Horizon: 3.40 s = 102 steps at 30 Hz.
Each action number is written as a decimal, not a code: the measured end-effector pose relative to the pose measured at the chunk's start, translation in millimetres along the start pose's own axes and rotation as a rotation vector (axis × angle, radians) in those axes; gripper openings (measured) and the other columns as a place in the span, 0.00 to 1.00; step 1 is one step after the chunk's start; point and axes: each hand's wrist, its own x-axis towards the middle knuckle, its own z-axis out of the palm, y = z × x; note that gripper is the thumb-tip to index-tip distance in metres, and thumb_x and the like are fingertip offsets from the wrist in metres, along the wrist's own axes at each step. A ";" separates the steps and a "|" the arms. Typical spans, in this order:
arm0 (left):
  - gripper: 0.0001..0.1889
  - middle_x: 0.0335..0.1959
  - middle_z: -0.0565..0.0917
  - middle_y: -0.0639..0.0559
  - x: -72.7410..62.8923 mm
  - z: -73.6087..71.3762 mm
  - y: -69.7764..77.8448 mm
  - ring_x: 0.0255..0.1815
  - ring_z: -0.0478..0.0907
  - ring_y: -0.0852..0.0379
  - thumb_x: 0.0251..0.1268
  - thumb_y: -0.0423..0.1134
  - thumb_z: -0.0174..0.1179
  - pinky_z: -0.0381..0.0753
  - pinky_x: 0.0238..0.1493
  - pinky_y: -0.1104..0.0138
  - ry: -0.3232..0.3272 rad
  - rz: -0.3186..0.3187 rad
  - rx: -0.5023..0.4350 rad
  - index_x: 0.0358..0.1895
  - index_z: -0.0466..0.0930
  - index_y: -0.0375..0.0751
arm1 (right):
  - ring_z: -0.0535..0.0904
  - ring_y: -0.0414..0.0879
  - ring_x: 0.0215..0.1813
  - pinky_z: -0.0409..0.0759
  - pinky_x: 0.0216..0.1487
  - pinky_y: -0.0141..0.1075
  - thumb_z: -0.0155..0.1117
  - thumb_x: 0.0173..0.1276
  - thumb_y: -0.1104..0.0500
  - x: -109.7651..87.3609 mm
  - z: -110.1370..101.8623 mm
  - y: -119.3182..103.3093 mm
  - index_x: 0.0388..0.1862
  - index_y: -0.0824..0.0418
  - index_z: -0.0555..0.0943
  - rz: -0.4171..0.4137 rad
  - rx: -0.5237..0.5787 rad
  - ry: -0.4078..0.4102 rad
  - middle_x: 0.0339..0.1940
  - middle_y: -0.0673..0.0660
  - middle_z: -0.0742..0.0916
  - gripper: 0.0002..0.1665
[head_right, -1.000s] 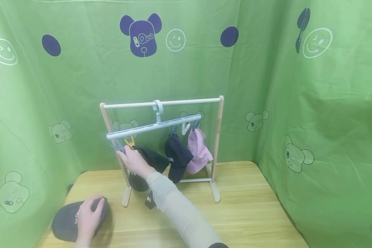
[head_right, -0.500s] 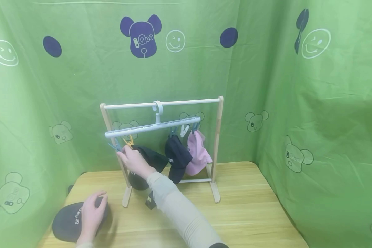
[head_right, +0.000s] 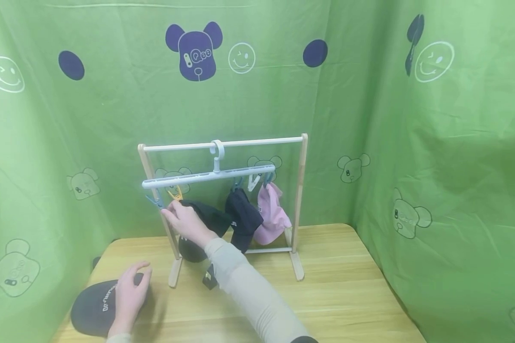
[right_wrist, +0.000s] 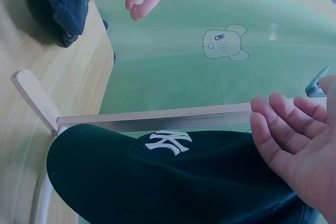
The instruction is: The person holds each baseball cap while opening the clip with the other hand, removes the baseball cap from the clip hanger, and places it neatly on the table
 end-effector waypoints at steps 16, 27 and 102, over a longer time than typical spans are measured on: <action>0.12 0.54 0.82 0.36 1.5 9.4 0.8 0.60 0.74 0.38 0.62 0.37 0.63 0.67 0.64 0.45 0.004 0.051 -0.018 0.48 0.83 0.38 | 0.75 0.37 0.22 0.73 0.27 0.24 0.51 0.77 0.50 -5.3 -6.6 -13.1 0.39 0.58 0.75 -0.041 -0.001 -0.025 0.20 0.53 0.82 0.13; 0.12 0.53 0.83 0.37 3.1 15.5 2.6 0.59 0.75 0.39 0.62 0.37 0.64 0.69 0.63 0.47 0.008 0.069 -0.041 0.48 0.83 0.38 | 0.80 0.47 0.24 0.77 0.26 0.24 0.51 0.77 0.53 -9.3 -15.3 -27.6 0.40 0.60 0.75 -0.077 0.041 -0.030 0.21 0.57 0.82 0.12; 0.53 0.78 0.54 0.37 89.7 49.6 59.5 0.78 0.52 0.38 0.54 0.60 0.67 0.57 0.74 0.42 -0.313 0.128 -0.090 0.78 0.46 0.48 | 0.73 0.50 0.70 0.69 0.72 0.44 0.42 0.78 0.43 33.1 -43.0 16.8 0.67 0.58 0.73 0.072 -0.011 0.093 0.67 0.56 0.79 0.29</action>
